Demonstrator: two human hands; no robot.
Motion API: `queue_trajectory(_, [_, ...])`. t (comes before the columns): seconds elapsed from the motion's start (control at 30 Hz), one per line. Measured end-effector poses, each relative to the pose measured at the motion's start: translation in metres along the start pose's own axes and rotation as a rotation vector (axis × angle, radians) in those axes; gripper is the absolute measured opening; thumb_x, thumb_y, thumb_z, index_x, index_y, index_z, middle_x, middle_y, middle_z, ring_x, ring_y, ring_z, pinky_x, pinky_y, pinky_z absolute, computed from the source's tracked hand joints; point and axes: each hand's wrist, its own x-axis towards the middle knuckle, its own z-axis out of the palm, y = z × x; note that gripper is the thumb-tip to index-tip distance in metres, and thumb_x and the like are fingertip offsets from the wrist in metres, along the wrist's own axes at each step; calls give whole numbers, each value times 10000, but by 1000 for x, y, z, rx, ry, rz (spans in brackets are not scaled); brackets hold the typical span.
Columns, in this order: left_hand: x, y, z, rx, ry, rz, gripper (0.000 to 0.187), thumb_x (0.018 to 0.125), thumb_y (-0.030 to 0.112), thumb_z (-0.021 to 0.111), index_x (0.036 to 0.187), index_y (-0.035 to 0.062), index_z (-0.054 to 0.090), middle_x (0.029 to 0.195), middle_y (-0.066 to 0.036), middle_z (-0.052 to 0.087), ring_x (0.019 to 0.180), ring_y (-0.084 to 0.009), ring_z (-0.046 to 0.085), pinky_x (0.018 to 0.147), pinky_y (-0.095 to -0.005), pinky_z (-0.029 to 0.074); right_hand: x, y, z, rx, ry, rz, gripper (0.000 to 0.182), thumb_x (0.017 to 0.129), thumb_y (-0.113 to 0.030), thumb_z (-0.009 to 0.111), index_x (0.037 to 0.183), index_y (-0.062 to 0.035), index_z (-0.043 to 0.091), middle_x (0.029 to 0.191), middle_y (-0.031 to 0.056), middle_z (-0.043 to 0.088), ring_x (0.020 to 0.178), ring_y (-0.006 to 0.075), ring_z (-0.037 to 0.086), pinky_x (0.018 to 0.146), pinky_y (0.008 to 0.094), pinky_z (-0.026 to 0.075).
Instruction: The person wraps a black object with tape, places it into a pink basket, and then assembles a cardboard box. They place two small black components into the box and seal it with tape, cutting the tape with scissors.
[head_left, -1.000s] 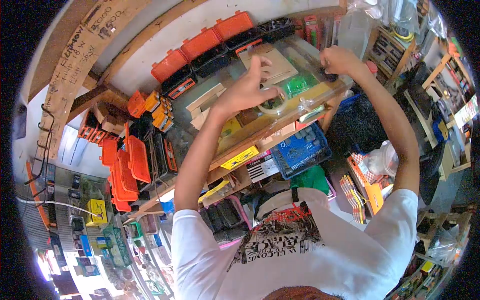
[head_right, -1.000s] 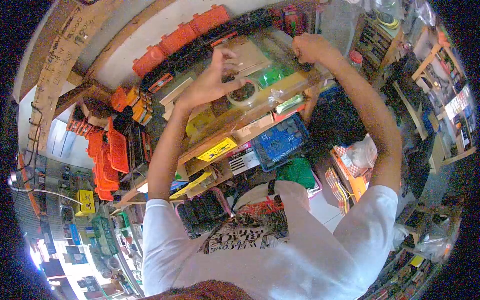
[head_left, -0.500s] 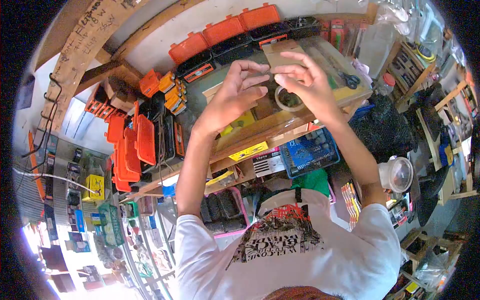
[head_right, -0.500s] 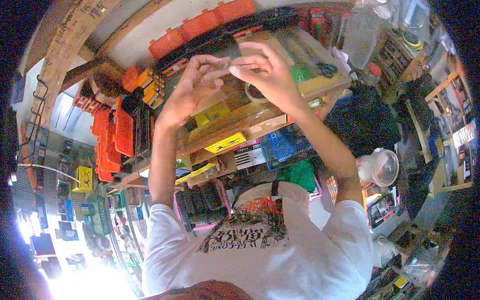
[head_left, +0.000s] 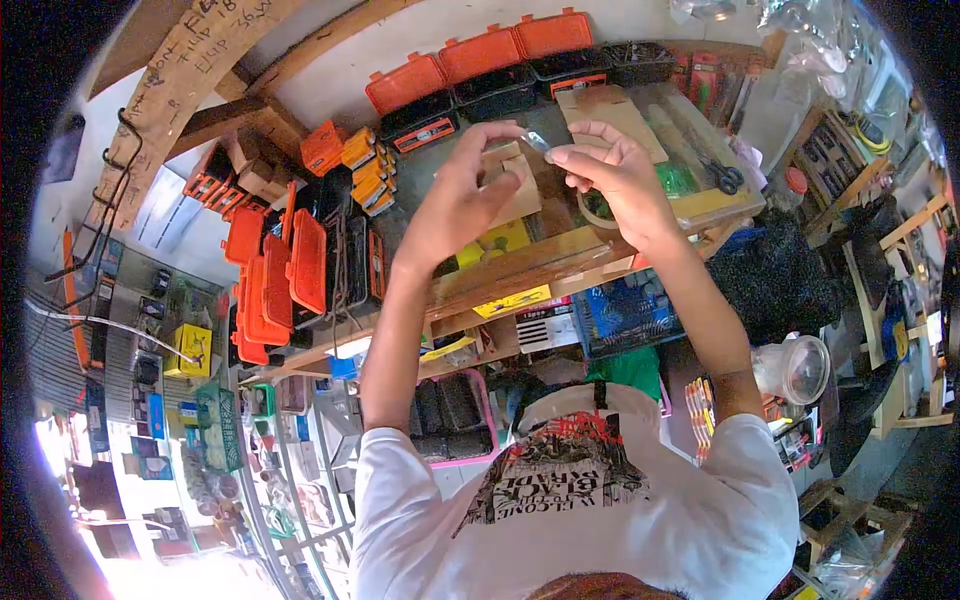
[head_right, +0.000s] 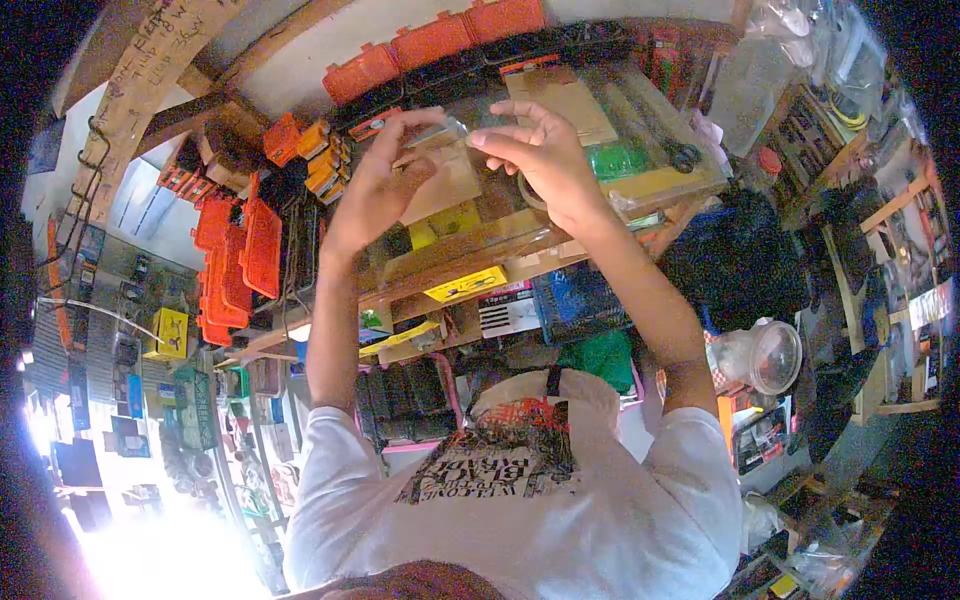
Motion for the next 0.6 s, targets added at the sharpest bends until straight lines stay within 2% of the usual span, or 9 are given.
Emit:
queue_trajectory(0.1, [-4,0,16,295,265,58,540,967,138,632,1450,-11,443,1439,-227,528,1380,-321,498,1138,-429,400,2,1,-2,-19,26,30,503,887,-142,795,1303,-23,538,988,62,762,753,79,652,658,202,469])
queue_trajectory(0.2, [-10,-7,26,762,324,138,604,965,166,634,1502,6,407,1463,-222,513,1397,-375,467,1160,-482,368,3,3,-4,-33,55,71,519,894,-156,794,1330,-40,538,1020,63,760,789,87,673,670,207,478])
queue_trajectory(0.3, [-14,-30,37,984,284,155,562,977,180,617,1483,10,442,1436,-192,540,1363,-381,485,1162,-508,357,5,3,-8,-30,74,117,504,916,-177,774,1347,-56,542,1054,68,757,833,100,690,692,225,498])
queue_trajectory(0.4, [-18,-54,42,1038,254,143,512,978,204,610,1443,20,499,1397,-164,566,1310,-349,524,1142,-502,386,9,5,-11,-10,80,149,471,940,-189,747,1350,-67,548,1092,78,750,865,113,697,717,244,516])
queue_trajectory(0.5, [-21,-68,48,1015,314,185,485,968,232,614,1403,27,546,1356,-150,585,1254,-331,553,1117,-491,410,12,11,-12,-5,66,150,489,943,-208,741,1358,-55,531,1114,105,752,890,135,720,722,250,528])
queue_trajectory(0.6, [-23,-71,49,954,292,196,497,958,258,618,1396,31,555,1328,-143,600,1236,-314,568,1096,-476,427,15,17,-10,-11,45,159,485,954,-210,727,1360,-44,522,1131,126,750,924,156,732,740,260,543])
